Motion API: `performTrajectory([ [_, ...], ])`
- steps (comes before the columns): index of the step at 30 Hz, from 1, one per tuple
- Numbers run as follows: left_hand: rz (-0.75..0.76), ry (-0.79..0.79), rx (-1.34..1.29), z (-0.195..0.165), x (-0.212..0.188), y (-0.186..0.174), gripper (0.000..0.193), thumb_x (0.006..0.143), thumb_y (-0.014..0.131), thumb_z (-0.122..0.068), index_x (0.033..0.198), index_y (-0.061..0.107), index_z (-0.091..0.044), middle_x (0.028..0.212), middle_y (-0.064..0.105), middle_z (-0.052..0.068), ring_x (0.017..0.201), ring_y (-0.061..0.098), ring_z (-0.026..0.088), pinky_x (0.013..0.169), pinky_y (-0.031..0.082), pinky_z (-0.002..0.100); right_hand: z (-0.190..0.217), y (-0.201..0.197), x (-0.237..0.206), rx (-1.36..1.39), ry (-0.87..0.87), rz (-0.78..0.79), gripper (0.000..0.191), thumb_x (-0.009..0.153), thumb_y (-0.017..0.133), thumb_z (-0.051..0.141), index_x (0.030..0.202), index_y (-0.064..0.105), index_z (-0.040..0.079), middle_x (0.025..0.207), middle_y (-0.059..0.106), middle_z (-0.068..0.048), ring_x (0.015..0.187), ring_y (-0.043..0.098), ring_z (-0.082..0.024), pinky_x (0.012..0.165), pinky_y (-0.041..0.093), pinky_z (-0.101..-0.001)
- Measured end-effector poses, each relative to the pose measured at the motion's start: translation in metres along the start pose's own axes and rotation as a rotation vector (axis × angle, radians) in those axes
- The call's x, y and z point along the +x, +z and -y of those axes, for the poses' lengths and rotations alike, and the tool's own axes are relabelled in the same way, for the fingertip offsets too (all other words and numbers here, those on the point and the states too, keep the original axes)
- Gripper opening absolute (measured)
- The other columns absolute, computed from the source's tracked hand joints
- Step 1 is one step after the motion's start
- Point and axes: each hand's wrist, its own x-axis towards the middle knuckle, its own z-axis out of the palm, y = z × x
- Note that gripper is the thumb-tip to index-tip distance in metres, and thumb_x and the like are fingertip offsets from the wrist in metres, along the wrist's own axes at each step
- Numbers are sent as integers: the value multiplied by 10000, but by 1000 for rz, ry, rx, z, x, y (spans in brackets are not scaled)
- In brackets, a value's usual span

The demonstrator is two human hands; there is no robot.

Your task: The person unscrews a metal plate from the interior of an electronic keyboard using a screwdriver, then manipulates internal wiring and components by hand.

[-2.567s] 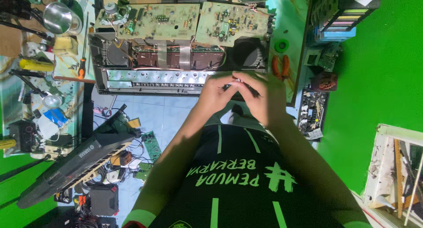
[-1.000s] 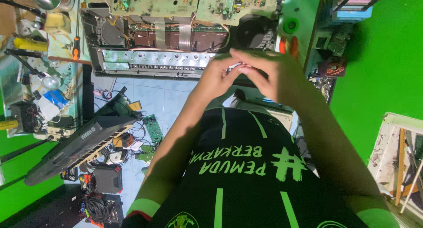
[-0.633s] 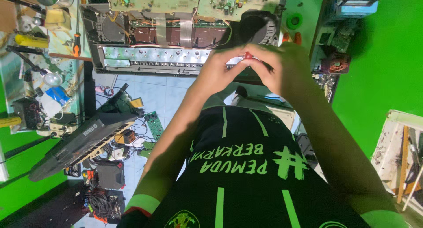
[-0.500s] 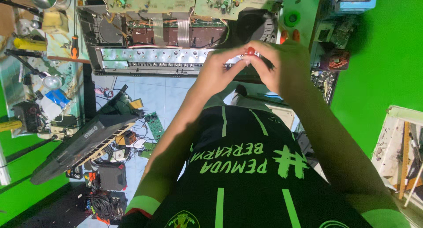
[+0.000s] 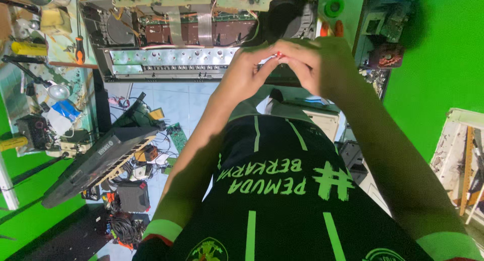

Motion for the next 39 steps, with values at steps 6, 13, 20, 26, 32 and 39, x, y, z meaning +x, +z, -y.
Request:
performTrajectory([
  [6,23,-43,10,4,-1,-1,267,1006,690,-112,1268,716,-67,948,758,155,518,572,196,505,447,310,11,15,-2,-99,-11,-159,241,969,783,83,1207,759,113,869,757,-70,584,629,-201,634,462,-384],
  [13,17,-15,25,9,-2,1,275,1000,692,-107,1267,693,-40,994,756,173,547,624,252,532,484,329,14,26,-7,-60,4,-223,226,1026,751,61,1247,709,80,1040,764,-70,725,673,-221,683,491,-340],
  [20,-4,92,-49,7,1,1,223,1047,652,-90,1258,663,-20,1052,749,149,794,733,233,617,552,298,3,29,-11,-9,-42,-180,303,1013,732,102,1299,643,61,1107,736,-106,858,694,-216,777,518,-349],
  [26,-240,-104,-136,11,-8,3,180,1123,558,-136,1213,647,-7,952,644,112,850,624,226,787,484,320,-47,91,-41,340,432,-293,274,1054,664,142,1300,632,27,988,685,-162,786,618,-224,648,480,-366],
  [32,-122,-513,-178,88,-9,27,274,1021,581,-200,1226,698,-61,1046,718,98,966,680,210,885,524,350,-83,174,-68,167,423,-161,239,1027,700,162,1207,656,10,994,733,-204,898,742,-333,781,588,-442],
  [39,49,-600,-102,147,-15,66,353,1033,528,-260,1331,594,-84,1115,702,160,1032,685,266,937,516,379,-87,184,-59,144,495,-160,242,978,693,94,1199,635,15,962,721,-227,888,706,-429,774,548,-496],
])
